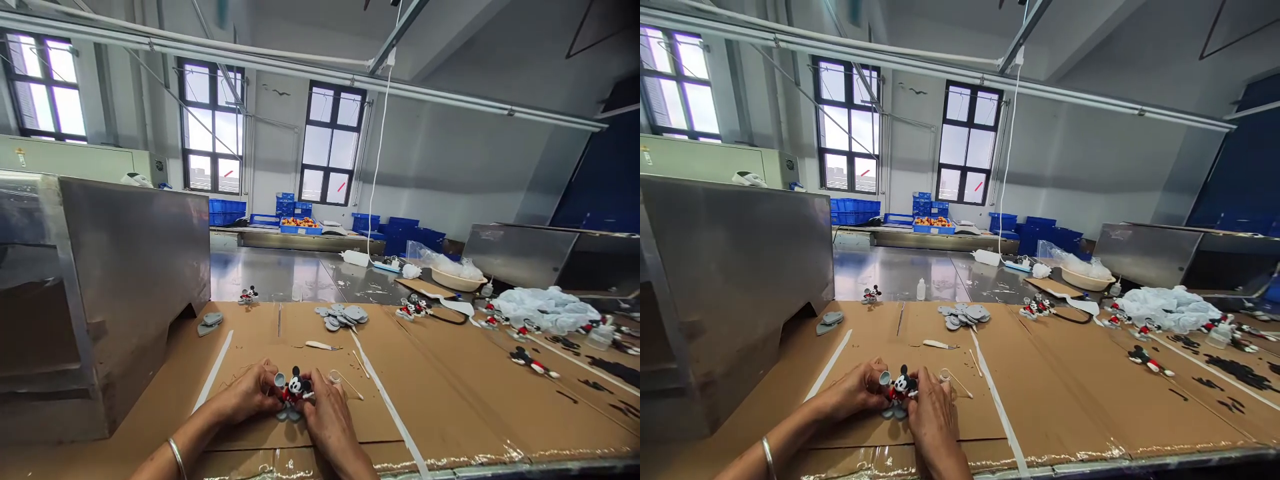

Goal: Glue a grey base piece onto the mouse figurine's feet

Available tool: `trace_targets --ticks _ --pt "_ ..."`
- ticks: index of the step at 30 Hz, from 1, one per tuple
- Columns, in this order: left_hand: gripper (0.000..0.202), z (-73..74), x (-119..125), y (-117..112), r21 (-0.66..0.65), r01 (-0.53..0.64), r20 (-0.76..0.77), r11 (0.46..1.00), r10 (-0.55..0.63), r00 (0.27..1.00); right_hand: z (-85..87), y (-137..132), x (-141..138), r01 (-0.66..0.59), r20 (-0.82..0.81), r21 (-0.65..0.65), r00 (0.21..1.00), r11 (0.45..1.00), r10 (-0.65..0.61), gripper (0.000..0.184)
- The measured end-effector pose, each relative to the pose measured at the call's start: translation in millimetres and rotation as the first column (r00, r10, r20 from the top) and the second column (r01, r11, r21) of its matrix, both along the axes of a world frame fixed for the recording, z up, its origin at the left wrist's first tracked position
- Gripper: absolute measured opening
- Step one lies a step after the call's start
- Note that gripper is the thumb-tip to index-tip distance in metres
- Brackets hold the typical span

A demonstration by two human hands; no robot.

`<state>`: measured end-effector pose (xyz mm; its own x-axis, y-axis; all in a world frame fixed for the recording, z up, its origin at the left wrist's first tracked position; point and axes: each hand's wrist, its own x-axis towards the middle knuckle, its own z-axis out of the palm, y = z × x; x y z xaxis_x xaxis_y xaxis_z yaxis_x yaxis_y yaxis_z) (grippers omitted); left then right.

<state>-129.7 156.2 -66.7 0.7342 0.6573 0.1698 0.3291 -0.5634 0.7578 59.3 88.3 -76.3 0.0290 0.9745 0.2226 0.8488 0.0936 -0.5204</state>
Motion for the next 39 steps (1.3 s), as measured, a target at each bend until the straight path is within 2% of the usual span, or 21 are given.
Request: trace_targets --ticks 7,25,32,39 --pt "0.015 -4.0 -1.4 1.0 -0.005 -0.022 0.015 1.0 0.022 1.0 -4.8 2.6 0.4 -0.01 -0.024 0.027 1.0 1.0 0.011 0.038" --pt "0.027 2.6 -1.3 -2.9 0.021 -0.018 -0.025 1.0 0.019 0.999 -3.4 2.9 0.5 -0.01 -0.024 0.028 1.0 1.0 0.011 0.033" --pt "0.027 1.6 -0.7 -0.3 0.058 0.03 -0.036 0.998 -0.028 0.999 -4.0 2.6 0.8 -0.011 0.021 0.031 1.0 0.999 0.01 0.033" --pt "0.026 0.2 -0.9 -0.4 0.055 -0.002 -0.043 0.998 0.004 0.999 -2.4 1.1 -0.5 -0.003 0.131 0.033 0.991 0.999 -0.002 0.033"
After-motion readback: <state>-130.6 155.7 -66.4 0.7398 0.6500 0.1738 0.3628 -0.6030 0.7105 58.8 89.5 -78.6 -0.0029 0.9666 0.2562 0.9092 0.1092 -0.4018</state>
